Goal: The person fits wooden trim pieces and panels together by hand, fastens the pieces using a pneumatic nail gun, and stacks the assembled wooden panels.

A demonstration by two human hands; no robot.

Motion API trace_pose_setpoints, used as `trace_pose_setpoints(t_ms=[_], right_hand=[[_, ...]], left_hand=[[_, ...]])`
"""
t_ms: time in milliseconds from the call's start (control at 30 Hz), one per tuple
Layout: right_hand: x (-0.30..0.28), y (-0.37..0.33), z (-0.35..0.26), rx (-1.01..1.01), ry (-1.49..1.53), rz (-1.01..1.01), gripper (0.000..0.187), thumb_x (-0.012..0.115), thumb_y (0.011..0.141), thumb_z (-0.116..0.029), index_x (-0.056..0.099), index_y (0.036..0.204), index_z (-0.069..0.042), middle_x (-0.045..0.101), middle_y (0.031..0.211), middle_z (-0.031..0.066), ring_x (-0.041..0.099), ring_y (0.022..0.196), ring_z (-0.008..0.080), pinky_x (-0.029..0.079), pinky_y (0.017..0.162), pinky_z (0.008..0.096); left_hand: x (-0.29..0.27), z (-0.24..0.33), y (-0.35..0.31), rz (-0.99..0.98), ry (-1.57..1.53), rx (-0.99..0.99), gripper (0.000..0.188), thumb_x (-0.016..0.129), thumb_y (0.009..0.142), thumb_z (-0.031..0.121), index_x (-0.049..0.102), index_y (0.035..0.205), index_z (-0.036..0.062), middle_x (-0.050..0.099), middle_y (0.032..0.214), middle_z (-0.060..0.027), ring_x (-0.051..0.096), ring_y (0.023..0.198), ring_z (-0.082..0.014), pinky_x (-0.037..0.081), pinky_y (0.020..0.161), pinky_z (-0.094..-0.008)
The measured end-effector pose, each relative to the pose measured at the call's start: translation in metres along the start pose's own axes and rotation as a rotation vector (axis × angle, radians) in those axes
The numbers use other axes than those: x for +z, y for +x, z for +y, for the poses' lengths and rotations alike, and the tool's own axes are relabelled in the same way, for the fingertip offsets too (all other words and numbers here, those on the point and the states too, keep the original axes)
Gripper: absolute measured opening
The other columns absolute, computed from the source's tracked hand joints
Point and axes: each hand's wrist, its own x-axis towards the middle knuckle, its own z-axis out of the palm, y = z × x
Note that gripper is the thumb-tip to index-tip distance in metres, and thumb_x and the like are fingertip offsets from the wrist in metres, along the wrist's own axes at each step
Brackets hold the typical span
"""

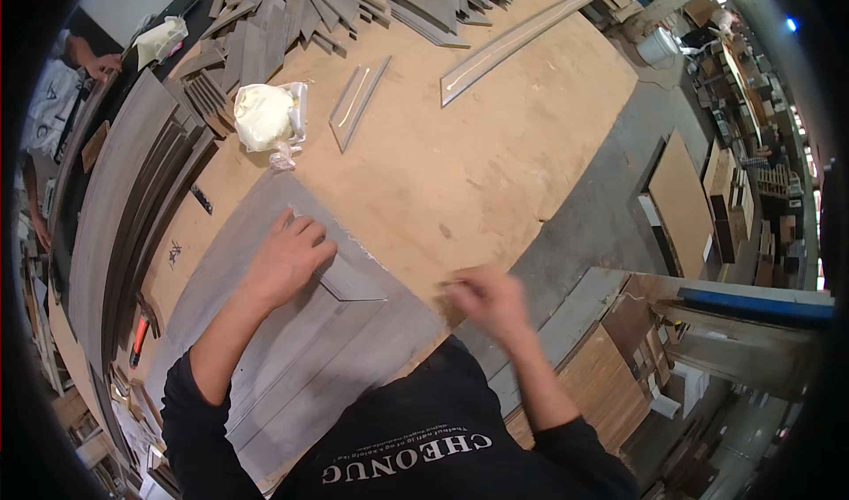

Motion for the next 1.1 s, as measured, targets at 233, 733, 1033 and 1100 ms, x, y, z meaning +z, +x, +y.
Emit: trace_pose_setpoints(t_ms=[233,733,1033,1100], right_hand=[[0.071,0.016,-0.033,-0.264,0.004,-0.075,0.022,0.070,0.078,-0.023,0.071,0.096,-0.011,0.062,0.079,0.0081,0.061,0.074,0.0272,0.049,0.064,0.0381],[0.072,0.027,-0.032,-0.141,0.084,-0.178,0.019,0.068,0.081,-0.025,0.075,0.092,-0.013,0.064,0.077,0.0076,0.063,0.068,0.0260,0.048,0.060,0.0344],[0.071,0.027,-0.034,-0.113,0.087,-0.157,0.017,0.068,0.081,-0.024,0.075,0.089,-0.010,0.066,0.079,0.0073,0.063,0.067,0.0250,0.048,0.060,0.0334],[0.069,0.031,-0.034,-0.132,0.096,-0.201,0.018,0.068,0.081,-0.023,0.074,0.093,-0.010,0.065,0.080,0.0076,0.063,0.066,0.0249,0.048,0.060,0.0333]], left_hand=[[-0.021,0.023,-0.002,0.051,0.106,0.019,0.044,0.071,0.071,0.021,0.060,0.112,0.0109,0.056,0.110,-0.0111,0.050,0.112,-0.0303,0.033,0.104,-0.0499],[0.091,0.109,-0.078,0.539,-0.416,-0.438,0.063,0.083,0.057,0.017,0.062,0.114,0.0005,0.053,0.098,-0.0150,0.050,0.087,-0.0308,0.043,0.075,-0.0386],[0.094,0.109,-0.077,0.582,-0.389,-0.452,0.067,0.082,0.057,0.017,0.061,0.118,0.0039,0.053,0.100,-0.0112,0.049,0.087,-0.0280,0.041,0.076,-0.0397],[0.091,0.106,-0.078,0.573,-0.464,-0.431,0.067,0.082,0.058,0.019,0.060,0.119,0.0037,0.053,0.100,-0.0117,0.049,0.088,-0.0287,0.041,0.077,-0.0401]])
